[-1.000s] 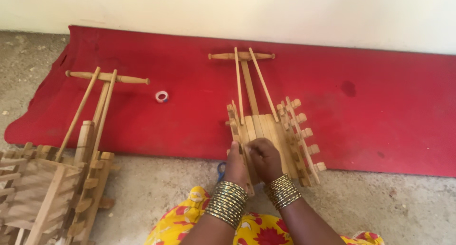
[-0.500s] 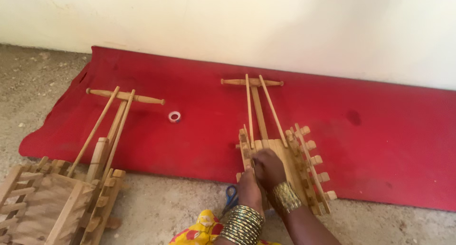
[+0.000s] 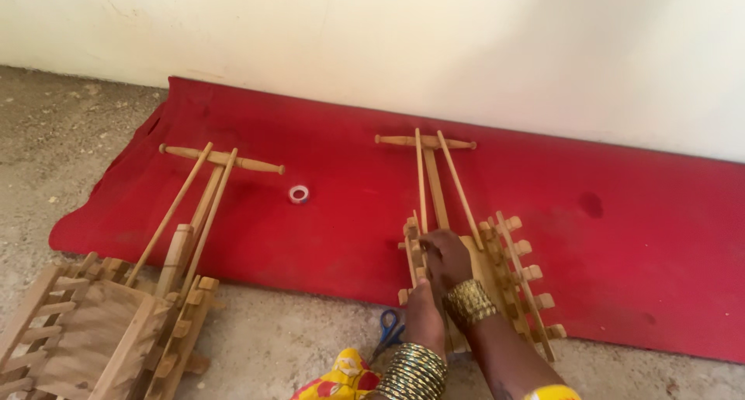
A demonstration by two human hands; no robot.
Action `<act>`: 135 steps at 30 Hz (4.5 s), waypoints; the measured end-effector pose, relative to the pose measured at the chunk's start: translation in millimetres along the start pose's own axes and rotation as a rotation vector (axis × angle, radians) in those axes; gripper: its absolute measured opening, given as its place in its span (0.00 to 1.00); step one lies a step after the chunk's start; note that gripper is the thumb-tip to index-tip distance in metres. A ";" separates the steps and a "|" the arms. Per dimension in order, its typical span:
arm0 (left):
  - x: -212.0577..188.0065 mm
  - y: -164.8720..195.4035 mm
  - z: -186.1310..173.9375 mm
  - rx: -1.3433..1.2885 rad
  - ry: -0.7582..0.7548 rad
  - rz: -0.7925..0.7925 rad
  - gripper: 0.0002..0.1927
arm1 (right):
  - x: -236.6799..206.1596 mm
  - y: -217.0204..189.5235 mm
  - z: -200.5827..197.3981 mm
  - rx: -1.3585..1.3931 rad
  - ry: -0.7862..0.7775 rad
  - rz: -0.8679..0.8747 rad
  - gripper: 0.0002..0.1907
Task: The person sits on the floor and assembles a small wooden toy cart from pre-cut wooden pieces, fitting slats and frame parts together by hand, rotating and repositioning the assembly to attach components on different sides.
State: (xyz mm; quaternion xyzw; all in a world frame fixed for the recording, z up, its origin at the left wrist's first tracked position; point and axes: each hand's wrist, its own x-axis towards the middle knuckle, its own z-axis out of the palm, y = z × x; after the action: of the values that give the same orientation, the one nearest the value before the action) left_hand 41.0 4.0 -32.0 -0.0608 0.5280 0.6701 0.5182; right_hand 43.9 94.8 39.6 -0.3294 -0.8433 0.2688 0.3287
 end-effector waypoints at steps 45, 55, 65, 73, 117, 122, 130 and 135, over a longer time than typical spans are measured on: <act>-14.7 4.1 16.7 0.222 0.002 0.111 0.37 | -60.2 86.9 -110.7 -1.255 -0.691 -0.097 0.09; -14.9 3.2 17.6 0.251 0.025 0.037 0.41 | 35.8 60.9 -79.4 -1.282 -0.544 -0.057 0.09; -23.9 0.2 22.5 0.194 -0.021 0.180 0.33 | -46.1 69.3 -102.7 -1.259 -0.894 -0.077 0.06; -25.1 5.9 19.7 0.260 0.019 0.048 0.37 | 28.9 61.2 -76.1 -1.396 -0.767 0.001 0.08; -37.8 12.7 26.0 0.300 0.026 0.103 0.36 | -41.3 70.7 -68.8 -1.414 -1.023 0.129 0.11; -29.5 11.3 26.9 0.315 0.017 0.152 0.38 | -91.9 47.7 -90.3 -1.288 -0.902 0.230 0.12; -31.1 12.6 25.8 0.235 -0.013 0.069 0.37 | -59.1 35.2 -86.1 -1.255 -0.804 0.160 0.11; -30.0 13.3 21.8 0.372 0.002 0.126 0.38 | -12.0 37.6 -54.8 -0.892 -0.518 0.365 0.11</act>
State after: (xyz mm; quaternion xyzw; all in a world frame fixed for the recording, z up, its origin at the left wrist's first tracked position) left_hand 54.8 3.1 5.0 0.0685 0.6459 0.5920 0.4772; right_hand 105.0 123.0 44.8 -0.5006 -0.8582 0.0101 -0.1134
